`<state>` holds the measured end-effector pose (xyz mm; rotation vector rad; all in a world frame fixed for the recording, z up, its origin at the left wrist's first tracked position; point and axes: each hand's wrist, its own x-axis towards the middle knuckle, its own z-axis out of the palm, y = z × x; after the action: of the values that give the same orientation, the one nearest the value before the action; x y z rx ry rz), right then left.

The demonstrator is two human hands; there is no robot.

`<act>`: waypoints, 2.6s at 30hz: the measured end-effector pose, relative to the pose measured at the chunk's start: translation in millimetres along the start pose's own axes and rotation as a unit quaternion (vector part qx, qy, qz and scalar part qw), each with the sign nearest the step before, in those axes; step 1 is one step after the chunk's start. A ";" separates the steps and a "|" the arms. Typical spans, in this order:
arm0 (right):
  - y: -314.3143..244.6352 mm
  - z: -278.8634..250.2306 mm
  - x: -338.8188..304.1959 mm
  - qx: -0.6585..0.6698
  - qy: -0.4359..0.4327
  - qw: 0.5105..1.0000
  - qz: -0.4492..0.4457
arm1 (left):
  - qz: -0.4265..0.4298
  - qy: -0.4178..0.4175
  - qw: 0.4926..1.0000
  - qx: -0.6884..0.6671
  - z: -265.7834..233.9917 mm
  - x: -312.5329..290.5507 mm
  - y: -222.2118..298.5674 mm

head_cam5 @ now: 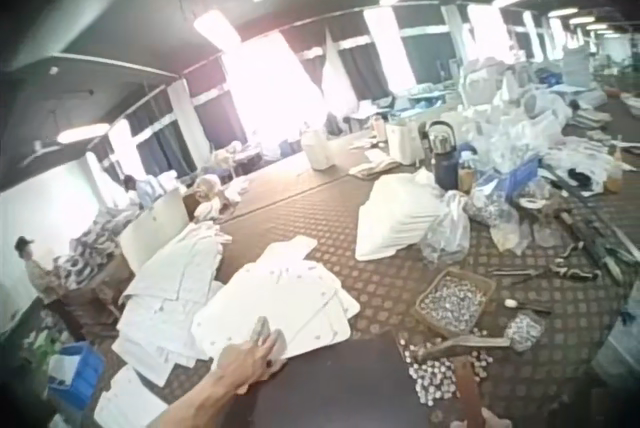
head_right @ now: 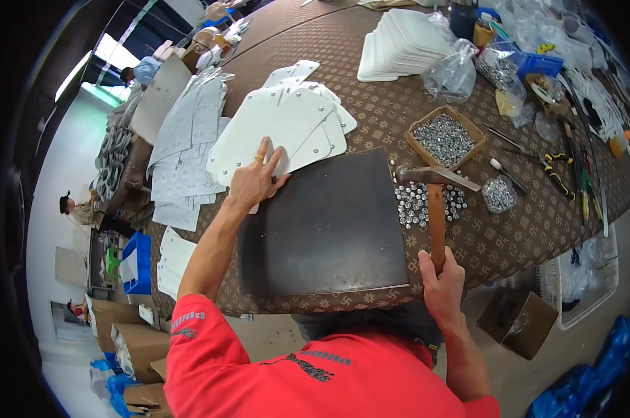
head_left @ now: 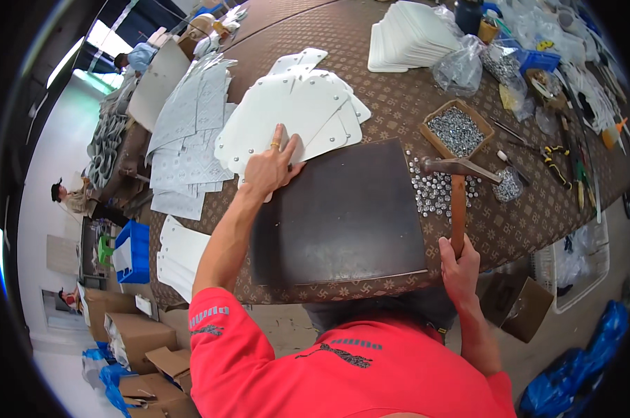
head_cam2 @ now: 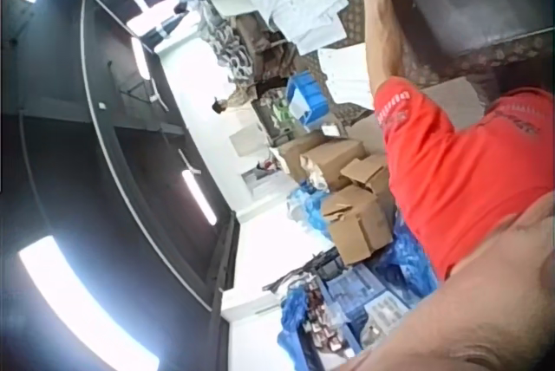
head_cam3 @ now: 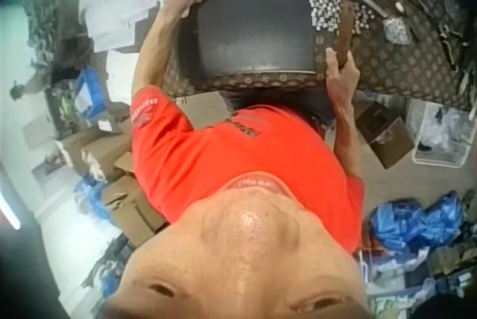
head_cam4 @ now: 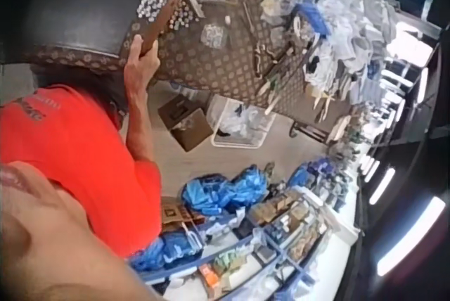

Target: Hammering small metal rivets into material components for bag assembly.

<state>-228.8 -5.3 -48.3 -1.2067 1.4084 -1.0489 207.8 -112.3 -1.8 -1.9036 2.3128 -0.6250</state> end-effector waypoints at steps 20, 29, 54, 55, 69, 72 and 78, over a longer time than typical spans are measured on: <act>6.9 -1.8 1.9 0.016 0.032 0.999 -0.005 | 0.210 0.082 0.724 -0.652 -232.1 -1.7 92.9; 5.3 3.9 0.2 0.060 0.004 0.998 0.016 | 0.435 0.023 0.575 -0.693 -302.2 -71.3 74.1; -18.9 9.7 -6.4 0.075 -0.003 0.996 0.047 | 0.077 -0.053 0.777 -0.623 -360.7 -174.5 53.5; -17.8 11.0 -6.6 0.073 -0.001 0.996 0.049 | 0.062 -0.046 0.785 -0.614 -356.0 -180.9 49.9; -9.2 11.4 -0.8 0.039 0.017 0.999 0.020 | -0.256 0.223 0.932 -0.126 -176.7 -279.7 11.3; -10.3 6.7 -0.3 0.052 -0.006 0.998 0.026 | -0.406 0.028 0.912 -0.049 -90.6 -337.9 -18.7; -14.1 13.6 -2.0 0.047 0.000 0.999 0.024 | -0.461 0.067 0.885 -0.019 -23.3 -350.9 -29.6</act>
<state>-213.2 -5.5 -36.4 -1.0998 1.3671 -1.0696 306.4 224.7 -37.3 -3.0161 1.3215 -0.7731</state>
